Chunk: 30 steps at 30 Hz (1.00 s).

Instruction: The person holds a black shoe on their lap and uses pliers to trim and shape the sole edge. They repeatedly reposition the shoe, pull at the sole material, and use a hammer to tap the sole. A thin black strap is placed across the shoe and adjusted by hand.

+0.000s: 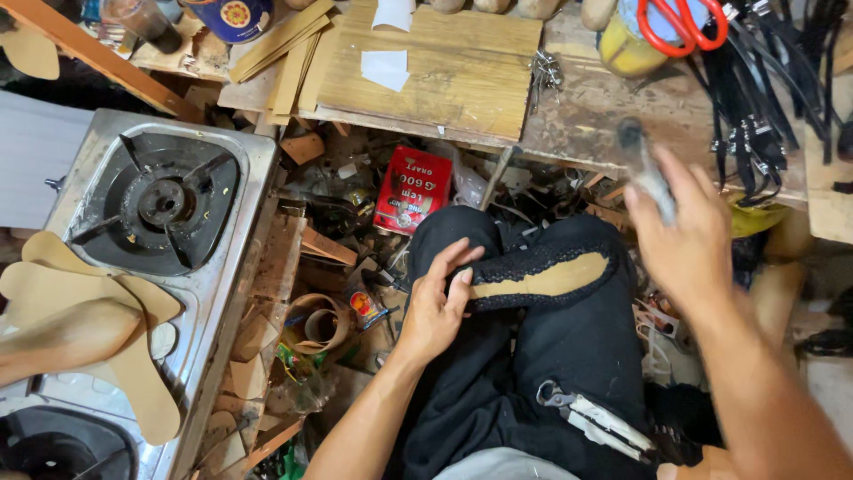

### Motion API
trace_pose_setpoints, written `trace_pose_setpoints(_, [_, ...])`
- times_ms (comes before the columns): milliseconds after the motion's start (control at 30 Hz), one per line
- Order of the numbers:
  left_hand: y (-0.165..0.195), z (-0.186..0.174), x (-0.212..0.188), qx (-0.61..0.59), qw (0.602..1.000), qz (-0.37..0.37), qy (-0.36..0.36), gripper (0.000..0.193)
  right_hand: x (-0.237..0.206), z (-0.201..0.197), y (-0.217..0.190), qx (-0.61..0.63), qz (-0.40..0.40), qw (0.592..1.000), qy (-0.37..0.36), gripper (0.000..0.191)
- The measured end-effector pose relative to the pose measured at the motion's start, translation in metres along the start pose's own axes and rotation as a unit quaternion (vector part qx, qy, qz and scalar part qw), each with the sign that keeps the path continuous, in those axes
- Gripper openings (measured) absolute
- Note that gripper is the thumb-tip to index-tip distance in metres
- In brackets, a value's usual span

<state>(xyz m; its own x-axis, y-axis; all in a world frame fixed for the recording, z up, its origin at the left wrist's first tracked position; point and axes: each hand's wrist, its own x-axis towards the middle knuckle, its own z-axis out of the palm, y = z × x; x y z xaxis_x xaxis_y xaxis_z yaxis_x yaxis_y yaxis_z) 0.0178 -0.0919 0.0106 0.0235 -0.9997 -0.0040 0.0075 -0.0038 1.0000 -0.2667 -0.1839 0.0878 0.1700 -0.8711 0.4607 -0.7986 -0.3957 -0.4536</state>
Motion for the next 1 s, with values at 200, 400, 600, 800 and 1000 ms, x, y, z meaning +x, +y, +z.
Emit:
trace_pose_setpoints(200, [-0.002,0.0,0.001,0.003,1.0,0.004,-0.005,0.051,-0.115,0.035,-0.063,0.396,0.0,0.918,0.005,0.021])
trace_pose_setpoints(400, [-0.001,0.0,-0.002,0.017,1.0,0.02,-0.008,0.051,-0.124,0.012,-0.088,0.266,0.061,0.958,-0.088,0.027])
trace_pose_setpoints(600, [-0.002,-0.001,-0.001,0.038,0.998,0.043,-0.002,0.053,-0.126,0.026,-0.089,0.216,-0.032,0.967,-0.131,0.04])
trace_pose_setpoints(800, [0.001,-0.005,-0.005,0.051,0.999,0.007,-0.004,0.054,-0.152,0.029,-0.079,0.268,0.053,0.957,-0.096,0.012])
trace_pose_setpoints(1000, [-0.002,-0.011,-0.001,0.047,0.997,0.053,-0.027,0.053,-0.147,0.046,-0.076,0.139,-0.01,0.978,-0.153,0.046])
